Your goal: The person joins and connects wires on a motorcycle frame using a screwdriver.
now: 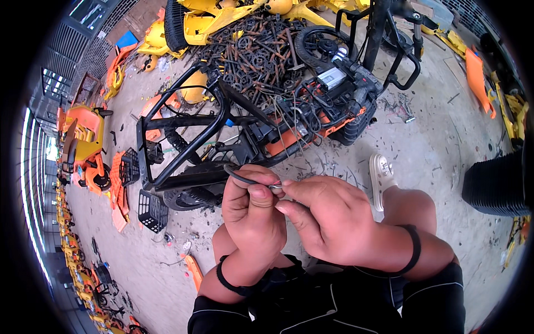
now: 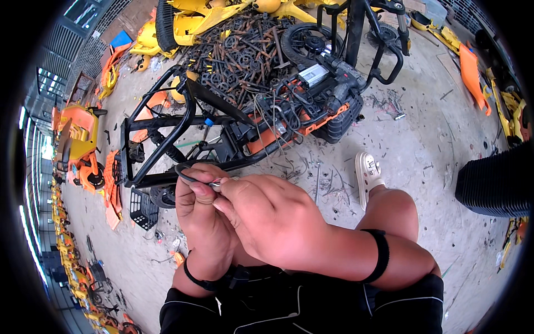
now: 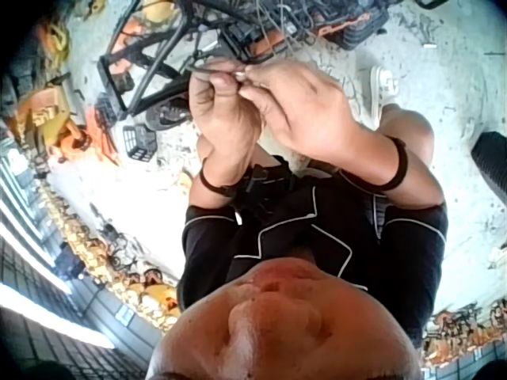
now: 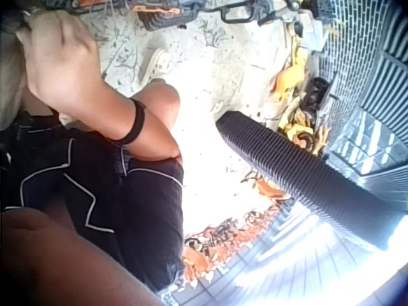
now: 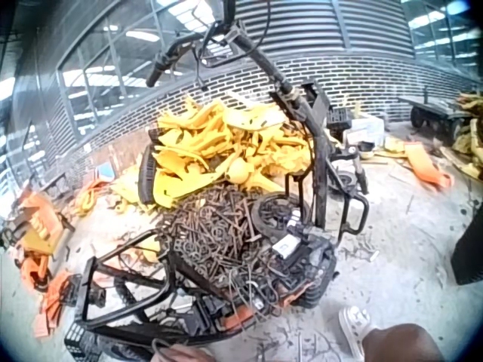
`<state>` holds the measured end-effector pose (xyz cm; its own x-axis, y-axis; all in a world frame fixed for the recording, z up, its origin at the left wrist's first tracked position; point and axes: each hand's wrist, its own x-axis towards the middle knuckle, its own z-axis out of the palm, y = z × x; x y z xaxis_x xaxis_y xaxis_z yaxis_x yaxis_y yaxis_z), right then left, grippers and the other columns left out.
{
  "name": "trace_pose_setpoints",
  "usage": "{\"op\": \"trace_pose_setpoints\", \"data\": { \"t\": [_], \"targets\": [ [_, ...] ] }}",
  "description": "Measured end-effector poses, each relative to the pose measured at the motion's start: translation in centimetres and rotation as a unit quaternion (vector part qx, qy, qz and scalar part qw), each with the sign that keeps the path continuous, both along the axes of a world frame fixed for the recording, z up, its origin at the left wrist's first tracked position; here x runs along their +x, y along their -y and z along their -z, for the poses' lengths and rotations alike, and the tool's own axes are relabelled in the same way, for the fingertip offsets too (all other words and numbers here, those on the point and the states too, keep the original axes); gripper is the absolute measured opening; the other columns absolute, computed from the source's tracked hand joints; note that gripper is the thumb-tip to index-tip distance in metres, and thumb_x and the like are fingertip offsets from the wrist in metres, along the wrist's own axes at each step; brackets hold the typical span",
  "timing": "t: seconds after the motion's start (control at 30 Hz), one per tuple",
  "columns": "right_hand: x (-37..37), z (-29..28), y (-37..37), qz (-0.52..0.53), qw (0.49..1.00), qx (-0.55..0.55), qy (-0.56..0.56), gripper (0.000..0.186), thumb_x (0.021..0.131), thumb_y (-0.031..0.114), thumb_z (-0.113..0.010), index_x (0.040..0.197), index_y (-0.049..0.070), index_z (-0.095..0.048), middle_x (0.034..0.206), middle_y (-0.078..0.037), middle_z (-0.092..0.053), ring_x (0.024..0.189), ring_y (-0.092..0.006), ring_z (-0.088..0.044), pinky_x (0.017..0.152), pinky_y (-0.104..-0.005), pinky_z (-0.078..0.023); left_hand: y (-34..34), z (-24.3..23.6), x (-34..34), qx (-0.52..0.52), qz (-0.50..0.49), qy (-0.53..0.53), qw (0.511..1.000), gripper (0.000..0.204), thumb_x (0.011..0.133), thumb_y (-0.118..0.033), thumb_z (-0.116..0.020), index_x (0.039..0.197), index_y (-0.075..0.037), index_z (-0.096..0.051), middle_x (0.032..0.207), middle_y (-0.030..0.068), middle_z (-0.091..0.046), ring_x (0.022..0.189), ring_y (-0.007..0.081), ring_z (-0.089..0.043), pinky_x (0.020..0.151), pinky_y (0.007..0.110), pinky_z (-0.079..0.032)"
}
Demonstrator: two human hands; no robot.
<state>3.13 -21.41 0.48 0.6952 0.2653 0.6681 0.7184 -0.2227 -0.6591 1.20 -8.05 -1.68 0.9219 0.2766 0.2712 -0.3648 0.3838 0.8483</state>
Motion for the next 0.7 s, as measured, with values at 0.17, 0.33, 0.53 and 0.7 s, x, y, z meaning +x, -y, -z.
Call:
{"op": "trace_pose_setpoints", "data": {
  "t": [0.17,0.33,0.53,0.7],
  "targets": [
    [-0.20,-0.50,0.00,-0.061,0.988,0.065,-0.123,0.022,0.082,0.003,-0.074,0.099,-0.002,-0.061,0.086,-0.016,-0.068,0.073,-0.0310,-0.068,0.063,-0.0355,-0.055,-0.18,0.18,0.06,-0.003,0.011,0.022,1.000,0.020,0.098,-0.019,-0.062,0.099,0.000,-0.058,0.095,0.0075,-0.057,0.079,0.0107,-0.054,0.072,0.025,-0.045],
    [-0.10,0.15,-0.43,0.004,1.000,0.011,-0.013,0.022,0.081,0.001,-0.075,0.098,-0.002,-0.061,0.089,-0.016,-0.069,0.074,-0.0310,-0.068,0.063,-0.0362,-0.055,0.04,0.13,0.06,0.004,-0.004,0.005,1.000,0.020,0.097,-0.019,-0.062,0.098,0.000,-0.058,0.095,0.0074,-0.057,0.078,0.0100,-0.054,0.071,0.024,-0.046],
    [0.37,0.15,-0.34,-0.007,0.999,0.011,0.033,0.026,0.081,0.000,-0.075,0.100,-0.002,-0.057,0.087,-0.016,-0.066,0.072,-0.0261,-0.066,0.062,-0.0358,-0.054,0.03,0.17,0.05,0.006,-0.006,0.006,1.000,0.019,0.098,-0.019,-0.062,0.098,0.000,-0.058,0.095,0.0073,-0.058,0.078,0.0097,-0.055,0.071,0.024,-0.046],
    [0.14,-0.51,0.20,-0.061,0.987,0.083,-0.121,0.028,0.088,0.005,-0.070,0.105,-0.003,-0.049,0.090,-0.015,-0.065,0.076,-0.0293,-0.070,0.064,-0.0340,-0.056,0.06,-0.14,0.05,-0.011,0.009,0.015,1.000,0.020,0.097,-0.020,-0.062,0.098,0.000,-0.058,0.093,0.0071,-0.057,0.078,0.0111,-0.054,0.072,0.026,-0.045]
  ]
}}
